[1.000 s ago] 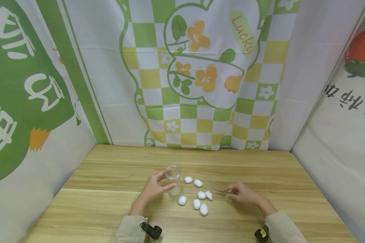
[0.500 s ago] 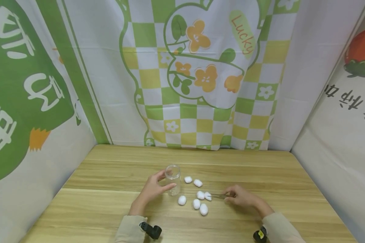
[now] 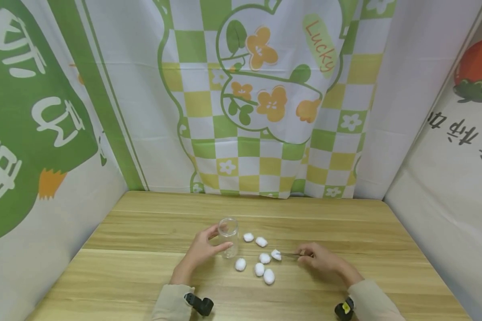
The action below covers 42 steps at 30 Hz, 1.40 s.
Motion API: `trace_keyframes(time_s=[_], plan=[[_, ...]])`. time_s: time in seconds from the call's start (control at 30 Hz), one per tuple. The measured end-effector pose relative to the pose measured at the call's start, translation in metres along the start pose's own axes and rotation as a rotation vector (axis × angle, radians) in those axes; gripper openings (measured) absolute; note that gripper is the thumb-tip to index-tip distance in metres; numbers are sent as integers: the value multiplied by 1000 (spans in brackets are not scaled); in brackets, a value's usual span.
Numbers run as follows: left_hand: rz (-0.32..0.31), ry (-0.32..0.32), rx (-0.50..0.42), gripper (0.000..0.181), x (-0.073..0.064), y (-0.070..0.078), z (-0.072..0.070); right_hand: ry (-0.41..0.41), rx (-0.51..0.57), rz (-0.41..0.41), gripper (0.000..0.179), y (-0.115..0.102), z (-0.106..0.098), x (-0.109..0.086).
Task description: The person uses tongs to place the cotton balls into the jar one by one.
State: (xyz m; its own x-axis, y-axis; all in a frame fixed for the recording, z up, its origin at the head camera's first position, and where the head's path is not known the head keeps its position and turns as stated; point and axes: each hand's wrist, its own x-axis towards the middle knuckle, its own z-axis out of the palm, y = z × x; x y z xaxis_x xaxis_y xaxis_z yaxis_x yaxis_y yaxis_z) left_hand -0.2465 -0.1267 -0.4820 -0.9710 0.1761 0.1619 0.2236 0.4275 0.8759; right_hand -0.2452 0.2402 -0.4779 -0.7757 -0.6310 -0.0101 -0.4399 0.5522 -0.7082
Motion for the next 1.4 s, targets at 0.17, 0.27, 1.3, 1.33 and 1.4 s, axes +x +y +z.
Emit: trace_keyframes(time_s=[0.17, 0.27, 1.3, 1.33, 1.4], plan=[[-1, -3, -1, 61, 0, 0, 0, 14, -25, -10, 16, -2, -7, -1], [3, -4, -3, 60, 0, 1, 0, 15, -22, -33, 17, -3, -10, -1], [5, -2, -9, 61, 1, -3, 0, 22, 31, -64, 26, -25, -20, 10], [6, -1, -9, 61, 1, -3, 0, 23, 29, -68, 26, -26, -21, 11], [10, 2, -10, 61, 1, -4, 1, 25, 25, -82, 26, -27, -21, 12]])
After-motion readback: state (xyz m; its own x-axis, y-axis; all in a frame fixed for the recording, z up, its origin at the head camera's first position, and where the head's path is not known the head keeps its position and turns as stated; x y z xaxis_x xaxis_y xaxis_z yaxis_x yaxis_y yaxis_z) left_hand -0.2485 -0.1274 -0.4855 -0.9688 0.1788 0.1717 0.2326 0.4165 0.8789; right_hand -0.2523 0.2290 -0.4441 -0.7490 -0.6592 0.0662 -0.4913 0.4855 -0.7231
